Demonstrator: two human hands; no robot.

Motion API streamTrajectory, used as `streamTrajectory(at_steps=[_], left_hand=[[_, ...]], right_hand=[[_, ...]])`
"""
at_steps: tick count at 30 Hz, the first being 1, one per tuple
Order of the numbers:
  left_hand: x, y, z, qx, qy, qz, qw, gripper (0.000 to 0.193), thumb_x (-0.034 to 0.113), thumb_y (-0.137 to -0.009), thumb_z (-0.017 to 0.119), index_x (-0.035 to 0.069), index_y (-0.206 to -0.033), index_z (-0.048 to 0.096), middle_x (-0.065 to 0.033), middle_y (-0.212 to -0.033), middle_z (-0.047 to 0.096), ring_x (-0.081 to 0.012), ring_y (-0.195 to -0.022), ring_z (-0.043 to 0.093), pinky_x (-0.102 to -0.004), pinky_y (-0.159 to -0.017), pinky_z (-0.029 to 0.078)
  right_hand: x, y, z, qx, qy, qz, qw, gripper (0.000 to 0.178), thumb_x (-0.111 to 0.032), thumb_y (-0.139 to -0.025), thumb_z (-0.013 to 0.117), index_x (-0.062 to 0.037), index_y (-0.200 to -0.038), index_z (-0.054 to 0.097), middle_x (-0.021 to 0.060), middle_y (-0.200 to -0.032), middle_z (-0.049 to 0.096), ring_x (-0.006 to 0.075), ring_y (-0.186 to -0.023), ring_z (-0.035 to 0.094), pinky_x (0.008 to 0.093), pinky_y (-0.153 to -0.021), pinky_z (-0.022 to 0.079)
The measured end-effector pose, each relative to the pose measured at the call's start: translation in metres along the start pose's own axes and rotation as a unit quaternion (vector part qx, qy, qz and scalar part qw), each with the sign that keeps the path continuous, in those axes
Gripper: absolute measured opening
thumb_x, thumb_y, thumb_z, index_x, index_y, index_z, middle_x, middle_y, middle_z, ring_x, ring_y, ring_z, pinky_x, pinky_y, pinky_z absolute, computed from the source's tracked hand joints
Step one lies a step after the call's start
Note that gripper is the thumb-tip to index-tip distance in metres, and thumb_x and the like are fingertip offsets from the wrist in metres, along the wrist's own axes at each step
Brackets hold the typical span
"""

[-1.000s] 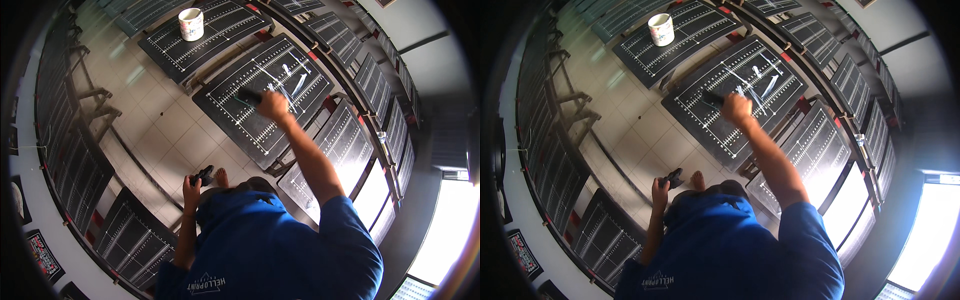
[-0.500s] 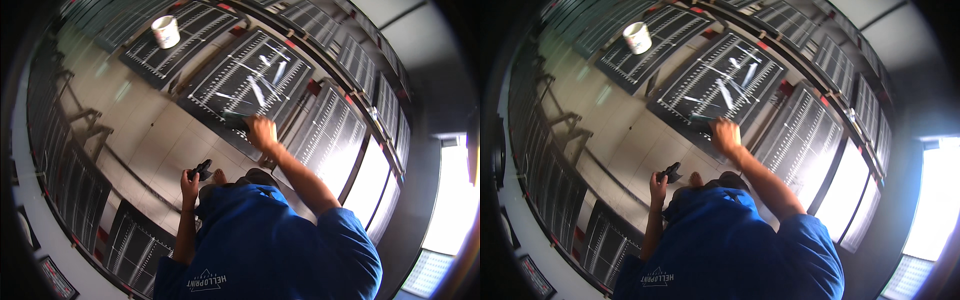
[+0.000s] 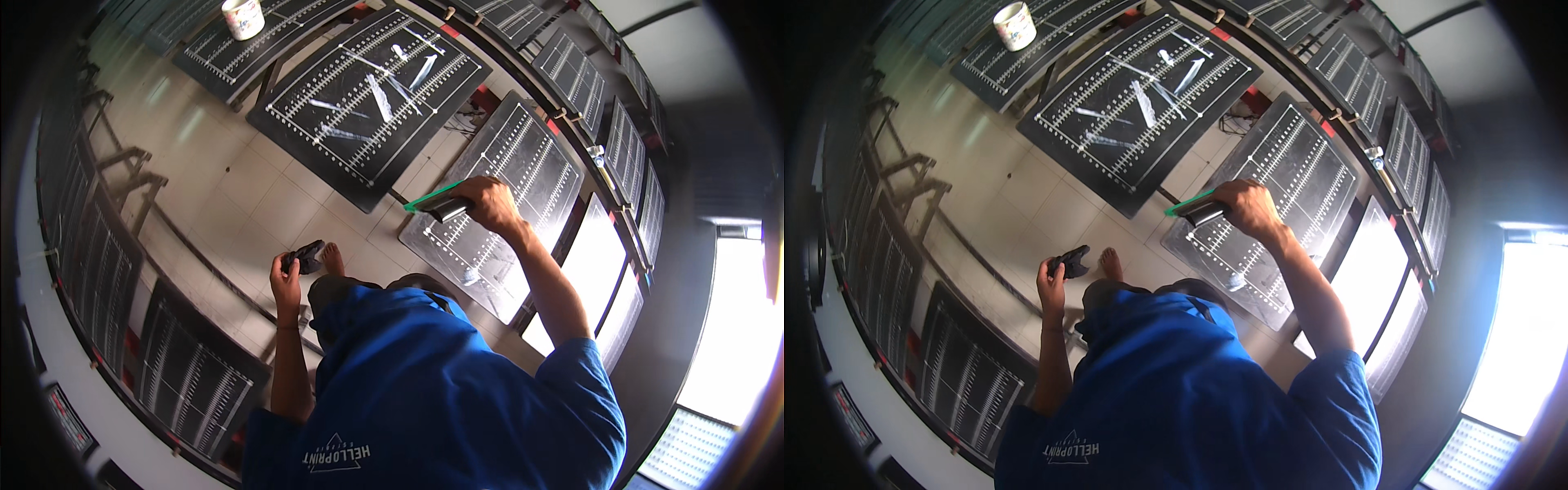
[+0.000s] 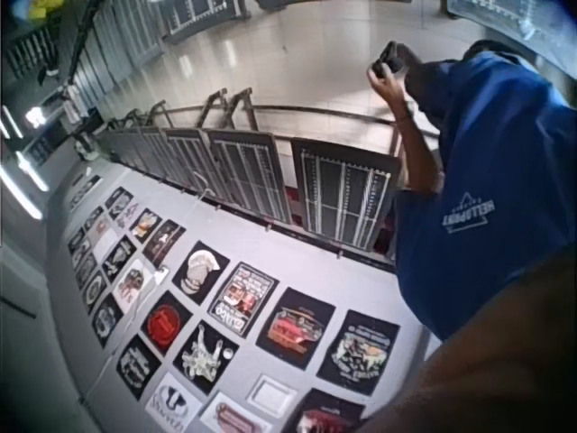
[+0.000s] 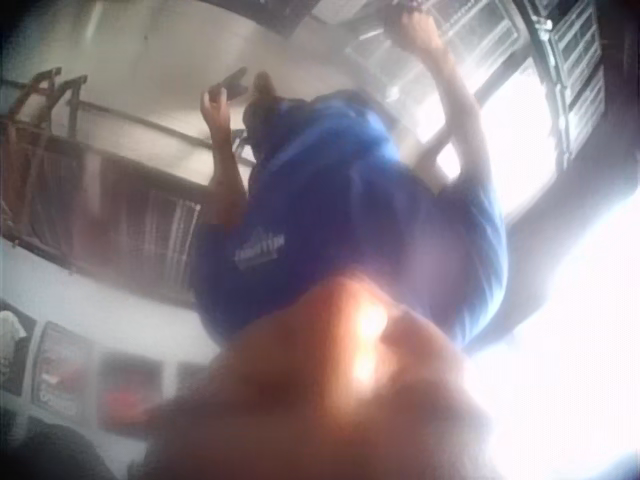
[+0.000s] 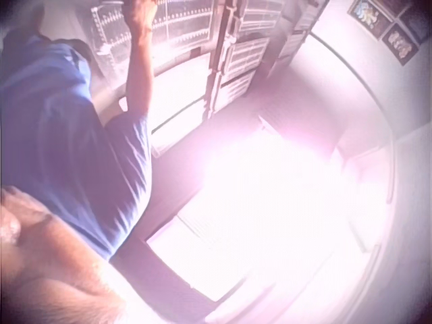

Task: The person scoops white ink from a bucket using a spatula and spreads it across a screen printing mesh using a squeegee. They repeatedly pull the squeegee across the screen to distribute the ink evenly, occasionally wiping the tool with a cloth.

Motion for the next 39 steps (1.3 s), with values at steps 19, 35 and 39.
streamTrajectory(at_steps=[19,35,39], left_hand=[[-0.027,0.277,0.221,-0.063,0.103,-0.114,0.986,0.027,0.021,-0.095,0.066,-0.002,-0.108,0.062,-0.0088,-0.096,0.065,-0.0131,-0.083,0.064,-0.0284,-0.073,0.056],[-0.028,0.316,0.251,-0.115,-0.005,-0.023,0.993,0.025,0.021,-0.095,0.066,-0.003,-0.103,0.063,-0.0064,-0.078,0.064,-0.0107,-0.064,0.057,-0.0262,-0.06,0.046],[-0.033,0.302,0.214,-0.066,0.067,-0.055,0.994,0.027,0.022,-0.095,0.066,-0.003,-0.105,0.063,-0.0053,-0.08,0.064,-0.0105,-0.068,0.06,-0.026,-0.06,0.047]], right_hand=[[0.024,0.242,0.023,-0.041,0.048,-0.187,0.98,0.042,-0.007,-0.072,0.065,-0.0173,-0.112,0.07,-0.0025,-0.116,0.067,0.0165,-0.111,0.062,0.0339,-0.091,0.046],[0.144,0.223,-0.02,-0.393,0.074,-0.029,0.916,0.032,-0.013,-0.074,0.068,-0.013,-0.105,0.072,0.0111,-0.094,0.072,0.0277,-0.092,0.069,0.0395,-0.078,0.053],[0.212,0.189,-0.023,-0.361,-0.14,0.181,0.904,0.041,-0.015,-0.064,0.076,-0.0014,-0.103,0.071,0.0119,-0.088,0.07,0.022,-0.083,0.065,0.039,-0.075,0.05]])
Point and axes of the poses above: each hand's wrist, its own y-axis away from the middle knuckle, its own z-axis out of the palm, x = y × z, the point moved 7 cm from there along -y, towards the middle knuckle
